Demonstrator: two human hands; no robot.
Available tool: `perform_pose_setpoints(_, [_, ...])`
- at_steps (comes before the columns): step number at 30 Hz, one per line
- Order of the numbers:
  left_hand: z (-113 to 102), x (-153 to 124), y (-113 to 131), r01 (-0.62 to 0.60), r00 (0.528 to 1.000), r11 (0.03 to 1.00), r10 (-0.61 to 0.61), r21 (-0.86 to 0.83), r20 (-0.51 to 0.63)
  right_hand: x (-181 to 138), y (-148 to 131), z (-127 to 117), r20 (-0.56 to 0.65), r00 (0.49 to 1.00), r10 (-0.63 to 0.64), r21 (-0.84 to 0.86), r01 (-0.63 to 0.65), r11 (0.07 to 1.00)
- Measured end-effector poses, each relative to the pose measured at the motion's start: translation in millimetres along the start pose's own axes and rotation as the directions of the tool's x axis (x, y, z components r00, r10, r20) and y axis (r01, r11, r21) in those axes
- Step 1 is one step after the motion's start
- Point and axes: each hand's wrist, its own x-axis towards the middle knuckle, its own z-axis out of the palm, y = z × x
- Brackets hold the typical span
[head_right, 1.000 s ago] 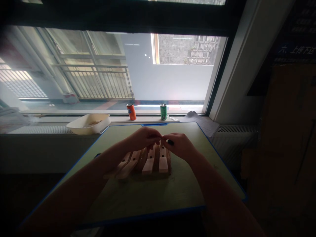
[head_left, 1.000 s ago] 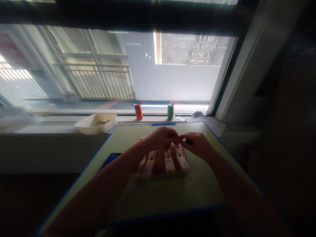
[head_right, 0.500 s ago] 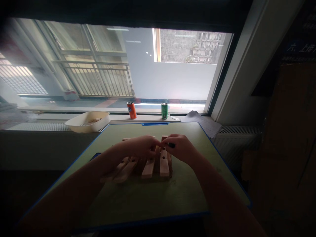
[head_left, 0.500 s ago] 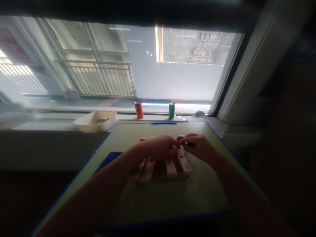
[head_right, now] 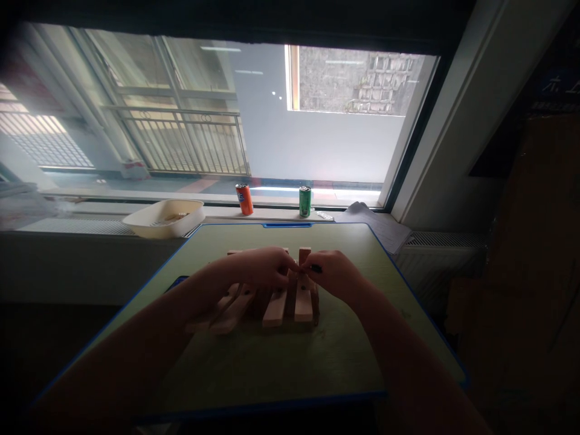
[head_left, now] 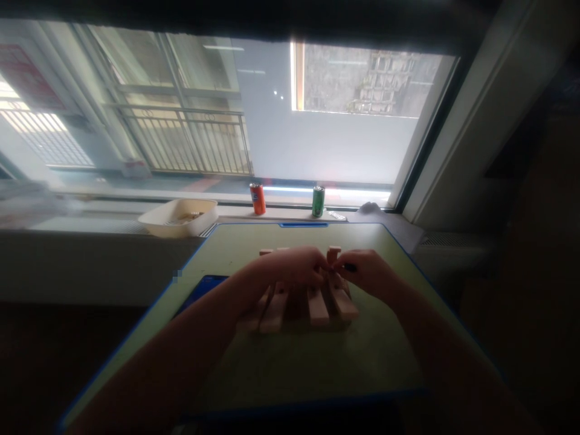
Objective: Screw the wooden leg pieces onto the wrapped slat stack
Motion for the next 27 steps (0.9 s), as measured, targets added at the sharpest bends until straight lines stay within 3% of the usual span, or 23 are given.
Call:
perform_pose_setpoints(14, [-0.9,-1.5,1.7,-0.018,0.999,1.0,0.018,0.011,0.03,0.6,0.9,5.0,-0.011,1.0,0.008,0.061,-0.008,0.998])
perform_pose_setpoints(22, [-2.6,-4.8,8.9,0.065,0.998,0.998,-0.065,0.002,0.023,0.0,-0.6,3.5,-0.025,0.998,-0.052,0.063,0.054,0.997])
perform_pose_setpoints(27, [-1.7,-4.8,7.3,0.027,1.0,1.0,-0.027,0.003,0.006,-0.8,3.2,3.7,-0.006,0.999,0.047,0.047,-0.047,0.998])
